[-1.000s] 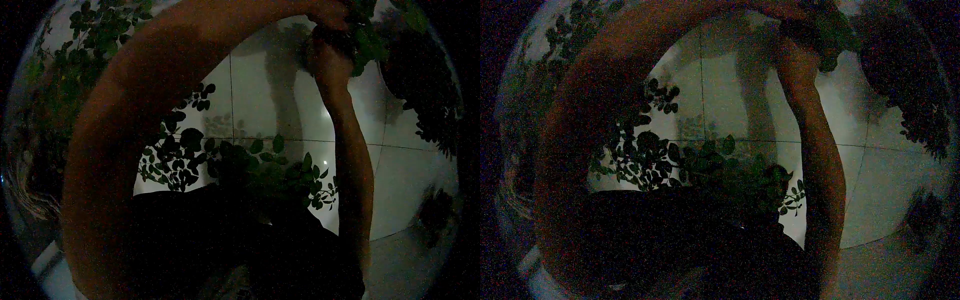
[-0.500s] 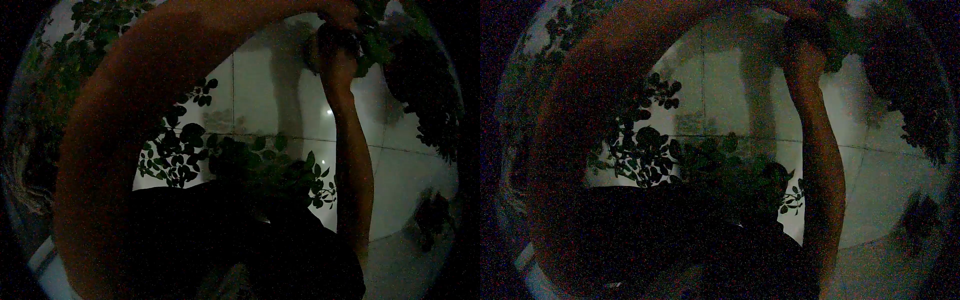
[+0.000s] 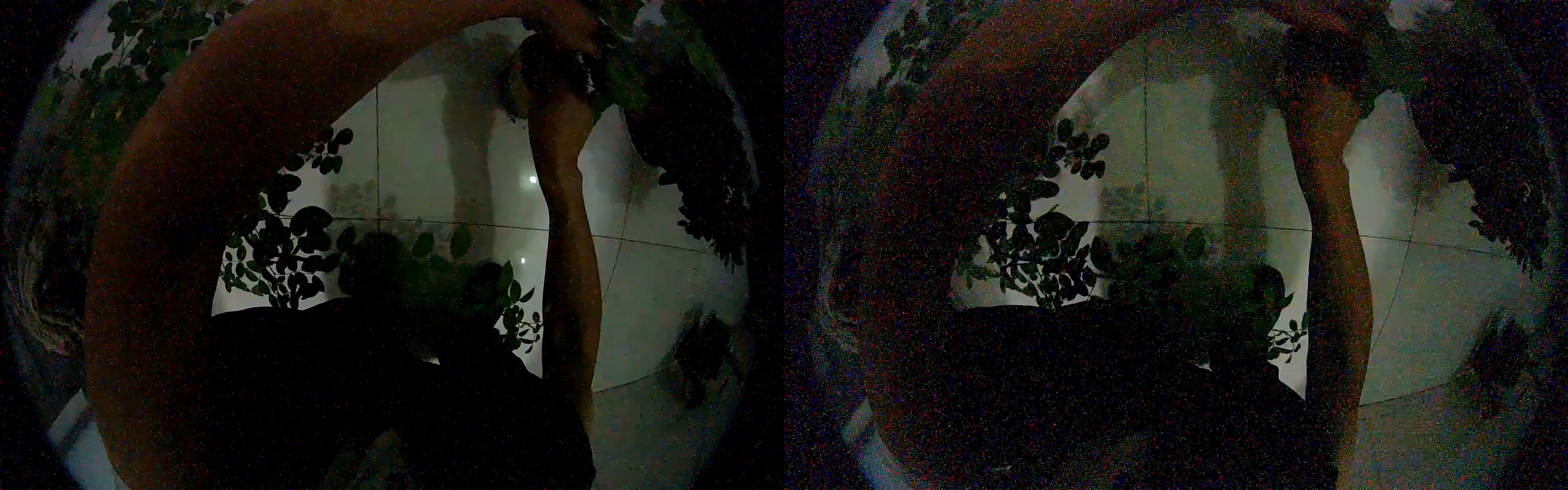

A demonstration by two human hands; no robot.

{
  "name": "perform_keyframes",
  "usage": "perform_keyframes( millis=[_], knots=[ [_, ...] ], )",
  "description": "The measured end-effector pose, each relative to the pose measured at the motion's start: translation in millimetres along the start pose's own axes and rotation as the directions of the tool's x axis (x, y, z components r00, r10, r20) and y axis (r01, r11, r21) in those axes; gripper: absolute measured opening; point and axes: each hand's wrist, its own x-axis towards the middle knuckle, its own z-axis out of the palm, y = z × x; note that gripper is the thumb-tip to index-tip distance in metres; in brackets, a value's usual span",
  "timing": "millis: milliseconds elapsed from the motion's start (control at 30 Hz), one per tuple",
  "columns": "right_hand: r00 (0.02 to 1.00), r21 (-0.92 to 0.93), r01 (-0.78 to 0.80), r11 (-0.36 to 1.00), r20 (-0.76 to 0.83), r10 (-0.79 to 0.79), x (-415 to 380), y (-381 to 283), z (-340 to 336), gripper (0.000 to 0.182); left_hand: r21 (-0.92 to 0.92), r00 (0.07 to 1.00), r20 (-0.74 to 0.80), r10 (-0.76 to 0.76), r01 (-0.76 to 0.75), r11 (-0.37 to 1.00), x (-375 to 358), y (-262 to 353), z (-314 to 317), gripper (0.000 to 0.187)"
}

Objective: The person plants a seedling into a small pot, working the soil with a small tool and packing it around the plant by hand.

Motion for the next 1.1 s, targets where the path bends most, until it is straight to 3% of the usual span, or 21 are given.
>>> perform_keyframes(
  millis=[133,233,333,433,467,533,633,700,833,933,1033,1100],
  knots=[
    [0.995,0.142,0.1,0.985,-0.02,-0.098,-11,19,7,0.025,-0.017,0.996,0.067,-0.066,0.068,0.998,-3,7,-8,0.036],
    [0.996,0.134,-0.015,0.991,0.093,0.003,-11,32,21,0.026,-0.249,0.97,0.11,-0.215,0.236,0.939,-19,31,-28,0.035],
    [0.993,0.022,0.118,0.993,-0.012,-0.118,-9,42,27,0.025,0.147,0.946,-0.316,0.073,-0.028,0.989,26,-12,14,0.038],
    [0.982,-0.049,0.183,0.982,-0.04,-0.185,-14,34,6,0.027,0.11,0.997,-0.07,0.026,-0.019,0.994,-12,13,-9,0.044],
    [0.996,0.021,0.013,1.0,0.09,-0.015,-13,30,0,0.027,0.057,0.993,-0.101,0.055,-0.049,0.997,-11,5,-4,0.045],
    [0.88,0.083,-0.345,0.935,0.374,0.292,-11,27,-12,0.027,-0.05,0.98,-0.163,0.11,-0.119,0.992,0,-15,13,0.047],
    [0.999,0.27,-0.023,0.963,-0.038,0.035,-14,28,-13,0.025,-0.266,0.99,0.122,-0.074,0.104,0.958,-14,23,-17,0.047],
    [0.996,0.165,0.069,0.984,-0.072,-0.058,-17,29,-9,0.021,-0.073,0.998,-0.001,0.056,-0.056,0.996,-13,17,-7,0.046],
    [0.976,0.139,0.204,0.969,-0.101,-0.191,-27,36,22,0.019,-0.008,0.99,-0.041,0.135,-0.136,0.991,-5,-4,10,0.046],
    [0.992,0.081,0.068,0.994,0.101,-0.076,-20,23,16,0.018,0.018,0.989,-0.024,0.148,-0.147,0.989,-15,-1,2,0.046],
    [0.999,0.085,0.027,0.996,0.026,-0.029,-21,16,-3,0.018,0.037,0.981,-0.015,0.194,-0.193,0.98,-17,0,4,0.046],
    [0.976,0.083,-0.163,0.983,0.159,0.148,-26,14,-7,0.019,0.01,0.976,-0.026,0.215,-0.215,0.977,-18,-10,8,0.046]
  ],
)
